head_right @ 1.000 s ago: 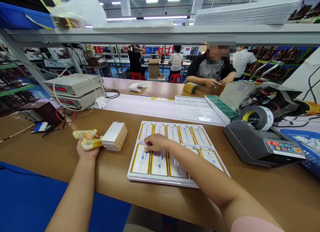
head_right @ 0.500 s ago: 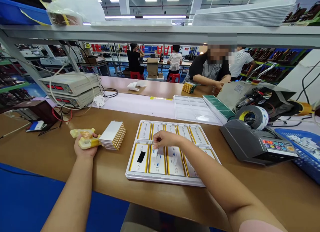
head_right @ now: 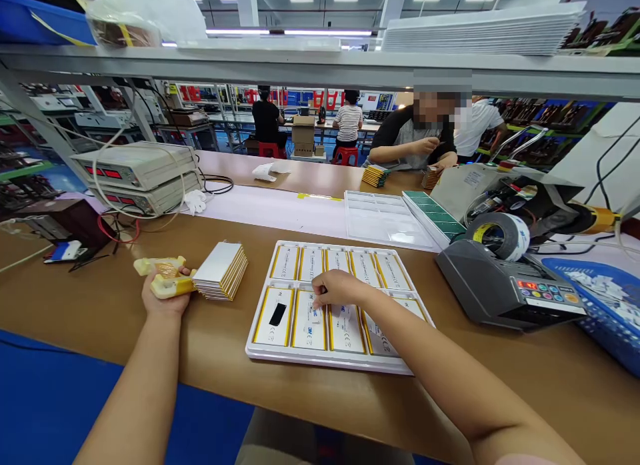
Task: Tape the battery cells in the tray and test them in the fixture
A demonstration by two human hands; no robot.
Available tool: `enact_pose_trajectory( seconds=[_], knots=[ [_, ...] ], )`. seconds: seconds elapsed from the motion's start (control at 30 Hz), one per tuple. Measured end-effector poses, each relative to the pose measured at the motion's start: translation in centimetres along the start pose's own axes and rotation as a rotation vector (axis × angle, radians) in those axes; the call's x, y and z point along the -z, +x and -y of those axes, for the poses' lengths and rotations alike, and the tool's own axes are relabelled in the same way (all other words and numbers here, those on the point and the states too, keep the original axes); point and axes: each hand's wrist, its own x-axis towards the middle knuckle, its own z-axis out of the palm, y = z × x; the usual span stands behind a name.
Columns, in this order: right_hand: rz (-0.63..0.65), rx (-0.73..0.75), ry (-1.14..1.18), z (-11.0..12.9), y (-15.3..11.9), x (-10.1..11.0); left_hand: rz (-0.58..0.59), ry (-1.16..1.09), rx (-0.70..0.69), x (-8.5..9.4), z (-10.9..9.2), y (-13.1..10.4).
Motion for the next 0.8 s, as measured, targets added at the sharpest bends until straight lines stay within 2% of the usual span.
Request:
enact_pose_trajectory(
  seconds=[0.17, 0.27, 0.37, 0.47, 0.63, 0.73, 0.8],
  knots=[
    [0.069, 0.029, -0.008, 0.7, -0.1, -0.2, -0.008, 0.006, -0.004, 0.0, 0.0, 0.0],
    [0.007, 0.021, 0.013, 1.5, -0.5, -0.6, -0.002, 0.017, -0.014, 0.0, 0.0, 0.1],
    [0.076, 0.097, 0.216, 1.2, -1.3, -0.3, -0.006, 0.024, -0.031, 0.0, 0.0, 0.2],
    [0.151, 0.132, 0.412, -1.0, -2.5, 1.0, -0.011, 0.024, -0.050, 0.1, 0.0, 0.4],
    [-0.016, -0.127, 0.101, -4.8, -4.2, 2.3, 0.006, -0.005, 0.000, 0.0, -0.3, 0.6],
    [-0.064, -0.154, 0.061, -5.2, -4.6, 1.7, 0.002, -0.011, -0.003, -0.1, -0.3, 0.6],
    [-0.042, -0.134, 0.073, -5.2, -4.6, 1.4, -0.004, -0.002, -0.017, -0.2, -0.2, 0.6]
  ],
)
